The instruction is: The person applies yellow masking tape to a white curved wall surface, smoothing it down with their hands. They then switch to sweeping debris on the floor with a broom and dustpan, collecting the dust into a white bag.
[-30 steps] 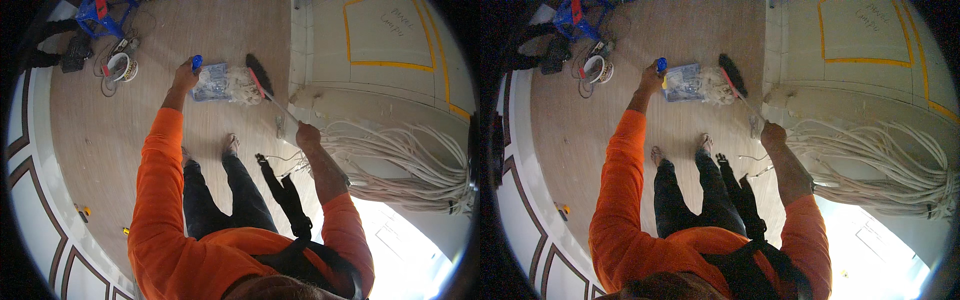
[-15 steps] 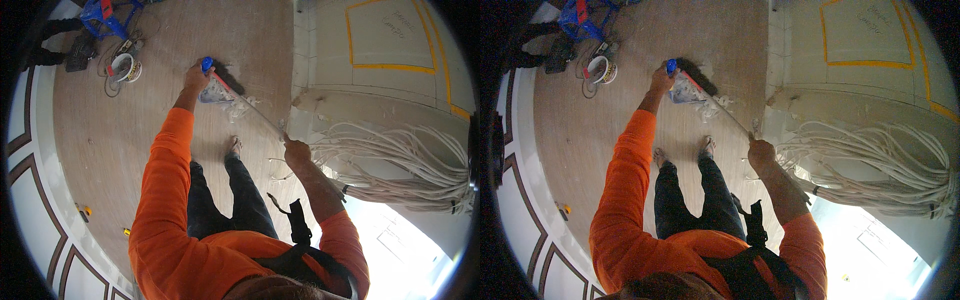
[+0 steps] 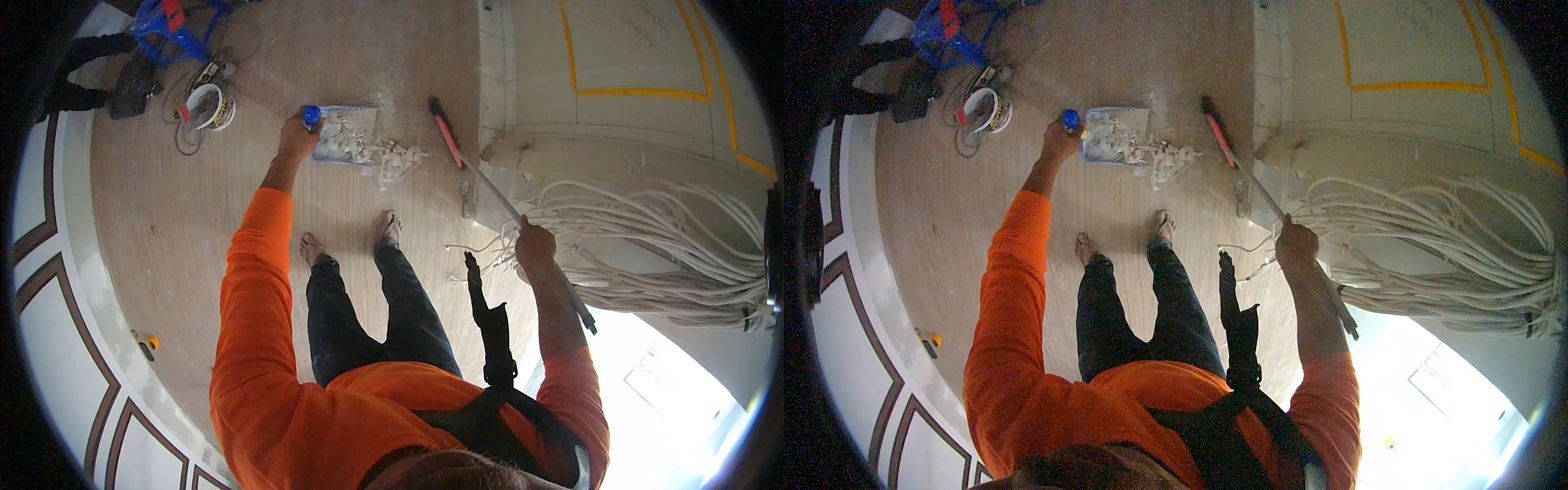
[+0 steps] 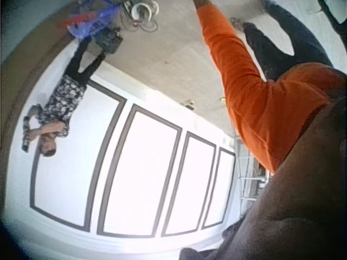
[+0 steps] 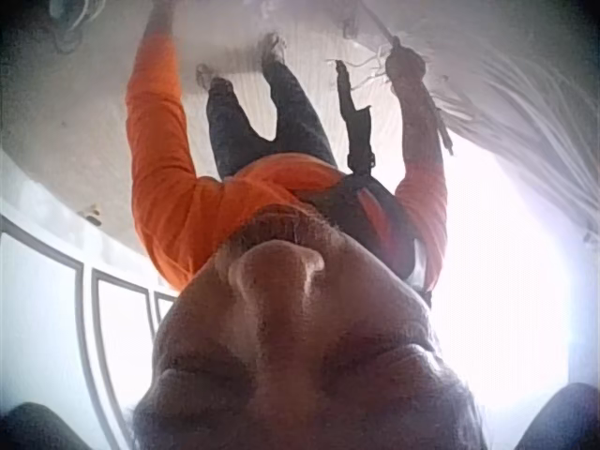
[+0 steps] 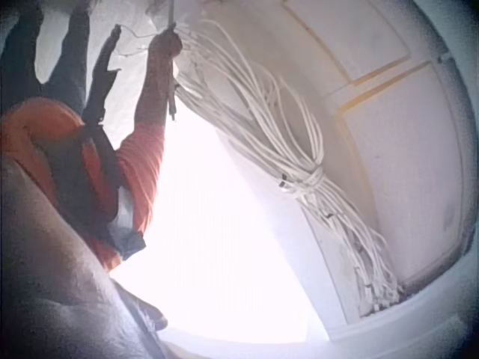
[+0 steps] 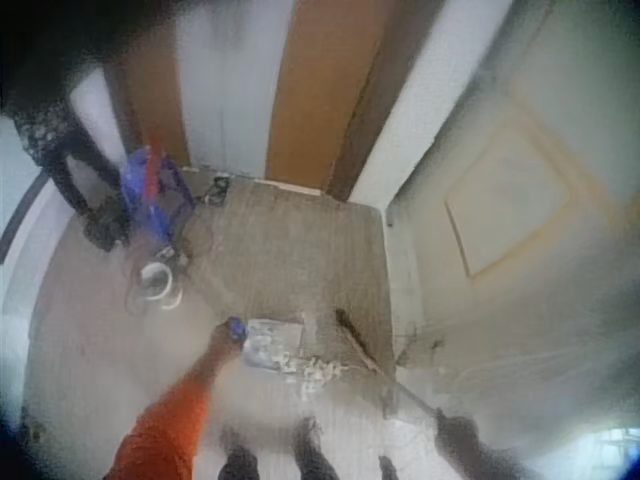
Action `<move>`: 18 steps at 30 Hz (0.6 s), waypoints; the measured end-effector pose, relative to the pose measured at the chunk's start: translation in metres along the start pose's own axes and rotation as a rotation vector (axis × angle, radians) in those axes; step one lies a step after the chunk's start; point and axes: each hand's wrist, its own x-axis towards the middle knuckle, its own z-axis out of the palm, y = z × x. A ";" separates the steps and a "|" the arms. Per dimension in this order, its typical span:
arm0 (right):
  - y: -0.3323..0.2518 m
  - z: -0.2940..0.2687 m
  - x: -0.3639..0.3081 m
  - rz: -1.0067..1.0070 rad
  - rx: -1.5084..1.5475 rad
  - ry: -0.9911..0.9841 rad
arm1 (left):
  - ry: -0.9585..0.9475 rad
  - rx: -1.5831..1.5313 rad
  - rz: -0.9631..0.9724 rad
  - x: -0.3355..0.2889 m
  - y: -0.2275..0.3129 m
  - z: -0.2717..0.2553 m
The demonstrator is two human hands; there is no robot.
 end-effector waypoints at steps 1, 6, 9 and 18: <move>-0.003 0.009 0.007 0.043 -0.042 -0.055 | 0.005 0.005 0.007 -0.002 -0.004 0.000; -0.025 0.057 0.008 0.086 0.143 -0.152 | 0.004 0.005 0.084 -0.012 -0.010 -0.006; -0.043 0.065 0.009 0.021 0.226 -0.150 | 0.012 -0.006 0.093 -0.019 -0.020 0.002; -0.090 0.022 0.001 -0.213 0.189 -0.103 | 0.035 -0.080 0.017 -0.047 -0.024 0.026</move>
